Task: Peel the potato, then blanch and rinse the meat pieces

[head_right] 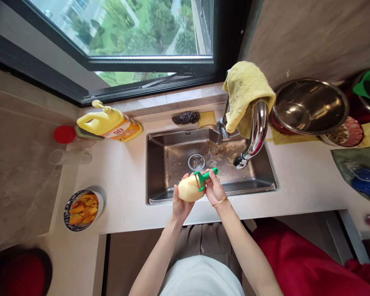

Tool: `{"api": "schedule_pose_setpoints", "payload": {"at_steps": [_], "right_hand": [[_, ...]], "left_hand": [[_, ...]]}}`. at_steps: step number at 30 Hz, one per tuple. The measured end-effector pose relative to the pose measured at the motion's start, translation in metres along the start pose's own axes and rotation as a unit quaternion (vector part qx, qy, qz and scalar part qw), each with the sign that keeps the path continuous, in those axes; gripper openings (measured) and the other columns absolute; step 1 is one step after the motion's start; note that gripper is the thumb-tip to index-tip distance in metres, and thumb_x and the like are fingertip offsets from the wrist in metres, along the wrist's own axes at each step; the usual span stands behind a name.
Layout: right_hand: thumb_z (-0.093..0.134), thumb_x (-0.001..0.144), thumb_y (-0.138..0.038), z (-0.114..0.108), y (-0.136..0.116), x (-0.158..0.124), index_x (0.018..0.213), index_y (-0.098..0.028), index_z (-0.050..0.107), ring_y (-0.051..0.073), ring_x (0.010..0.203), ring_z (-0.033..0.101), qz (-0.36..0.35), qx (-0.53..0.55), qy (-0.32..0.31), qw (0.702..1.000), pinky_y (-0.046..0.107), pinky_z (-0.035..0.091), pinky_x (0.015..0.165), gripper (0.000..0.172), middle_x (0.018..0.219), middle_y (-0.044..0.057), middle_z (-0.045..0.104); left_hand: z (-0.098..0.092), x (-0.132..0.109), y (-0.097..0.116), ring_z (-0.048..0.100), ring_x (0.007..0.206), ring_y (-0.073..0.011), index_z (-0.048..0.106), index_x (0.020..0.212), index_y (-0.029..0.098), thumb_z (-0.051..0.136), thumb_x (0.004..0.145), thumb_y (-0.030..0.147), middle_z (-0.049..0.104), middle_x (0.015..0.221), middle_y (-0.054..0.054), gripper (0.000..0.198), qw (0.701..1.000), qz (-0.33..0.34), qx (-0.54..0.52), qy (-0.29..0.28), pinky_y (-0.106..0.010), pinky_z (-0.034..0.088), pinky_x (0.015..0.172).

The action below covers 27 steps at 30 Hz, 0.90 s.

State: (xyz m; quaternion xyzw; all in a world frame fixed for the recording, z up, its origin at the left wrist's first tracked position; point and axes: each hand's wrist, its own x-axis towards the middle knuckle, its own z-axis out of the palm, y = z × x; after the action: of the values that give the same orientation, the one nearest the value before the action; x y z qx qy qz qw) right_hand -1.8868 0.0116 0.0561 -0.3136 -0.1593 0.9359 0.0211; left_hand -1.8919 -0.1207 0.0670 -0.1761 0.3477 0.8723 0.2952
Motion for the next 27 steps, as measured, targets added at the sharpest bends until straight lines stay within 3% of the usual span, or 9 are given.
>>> {"api": "schedule_pose_setpoints", "payload": {"at_steps": [4, 6, 8, 12, 16, 19, 24, 27], "right_hand": [[0.074, 0.068, -0.050, 0.005, -0.016, -0.008, 0.084, -0.024, 0.060, 0.018, 0.077, 0.066, 0.004, -0.151, -0.069, 0.986, 0.029, 0.053, 0.072, 0.033, 0.073, -0.002, 0.070], [0.072, 0.069, -0.052, 0.007, -0.023, -0.010, 0.083, -0.024, 0.059, 0.019, 0.076, 0.066, 0.009, -0.216, -0.098, 0.971, 0.029, 0.053, 0.069, 0.034, 0.074, 0.000, 0.069], [0.071, 0.070, -0.053, 0.008, -0.028, -0.012, 0.081, -0.023, 0.059, 0.020, 0.078, 0.066, -0.015, -0.279, -0.115, 0.953, 0.031, 0.053, 0.071, 0.035, 0.077, 0.001, 0.069], [0.068, 0.074, -0.050, 0.007, -0.033, -0.017, 0.084, -0.023, 0.061, 0.021, 0.085, 0.065, -0.113, -0.385, -0.122, 0.908, 0.035, 0.052, 0.080, 0.029, 0.080, 0.003, 0.069], [0.067, 0.077, -0.044, 0.009, -0.033, -0.028, 0.082, -0.023, 0.065, 0.022, 0.086, 0.065, -0.143, -0.454, -0.151, 0.866, 0.038, 0.050, 0.087, 0.021, 0.082, 0.004, 0.070], [0.068, 0.078, -0.042, 0.010, -0.030, -0.031, 0.083, -0.023, 0.067, 0.022, 0.087, 0.065, -0.152, -0.475, -0.153, 0.853, 0.038, 0.050, 0.086, 0.019, 0.086, 0.005, 0.070], [0.070, 0.076, -0.041, 0.009, -0.025, -0.034, 0.084, -0.023, 0.069, 0.021, 0.080, 0.063, -0.164, -0.527, -0.165, 0.817, 0.036, 0.052, 0.078, 0.020, 0.086, 0.005, 0.071], [0.069, 0.076, -0.043, 0.013, -0.023, -0.038, 0.083, -0.023, 0.067, 0.020, 0.075, 0.063, -0.159, -0.506, -0.160, 0.832, 0.033, 0.053, 0.069, 0.020, 0.085, 0.005, 0.070]], "left_hand": [[-0.001, -0.001, 0.009, 0.052, 0.119, -0.0337, 0.034, 0.139, 0.033, 0.052, 0.080, 0.059, 0.050, 0.137, -0.008, 0.067, 0.983, -0.167, -0.049, -0.064, -0.056, 0.034, 0.099], [-0.002, 0.000, 0.011, 0.056, 0.112, -0.0368, 0.037, 0.139, 0.025, 0.050, 0.080, 0.061, 0.056, 0.129, -0.014, 0.070, 0.965, -0.238, -0.058, -0.092, -0.058, 0.036, 0.094], [-0.001, 0.002, 0.010, 0.059, 0.107, -0.0374, 0.043, 0.134, 0.017, 0.049, 0.081, 0.059, 0.062, 0.119, -0.018, 0.068, 0.958, -0.266, -0.060, -0.093, -0.054, 0.041, 0.089], [0.005, 0.009, 0.002, 0.063, 0.095, -0.0297, 0.049, 0.127, 0.014, 0.053, 0.080, 0.043, 0.067, 0.105, -0.014, 0.056, 0.969, -0.226, -0.085, -0.052, -0.043, 0.046, 0.082], [0.011, 0.014, -0.001, 0.064, 0.090, -0.0242, 0.052, 0.123, 0.013, 0.055, 0.079, 0.036, 0.068, 0.099, -0.010, 0.050, 0.976, -0.184, -0.109, -0.030, -0.041, 0.045, 0.088], [0.014, 0.015, 0.000, 0.063, 0.094, -0.0248, 0.055, 0.118, 0.013, 0.054, 0.081, 0.037, 0.068, 0.099, -0.010, 0.044, 0.979, -0.176, -0.101, -0.023, -0.041, 0.045, 0.090], [0.014, 0.013, 0.003, 0.065, 0.080, -0.0194, 0.060, 0.105, 0.010, 0.055, 0.082, 0.035, 0.068, 0.089, -0.009, 0.034, 0.981, -0.173, -0.089, -0.001, -0.032, 0.049, 0.078], [0.009, 0.013, 0.006, 0.064, 0.083, -0.0203, 0.060, 0.108, 0.009, 0.055, 0.081, 0.035, 0.068, 0.096, -0.011, 0.038, 0.981, -0.177, -0.082, -0.017, -0.032, 0.049, 0.077]]}}
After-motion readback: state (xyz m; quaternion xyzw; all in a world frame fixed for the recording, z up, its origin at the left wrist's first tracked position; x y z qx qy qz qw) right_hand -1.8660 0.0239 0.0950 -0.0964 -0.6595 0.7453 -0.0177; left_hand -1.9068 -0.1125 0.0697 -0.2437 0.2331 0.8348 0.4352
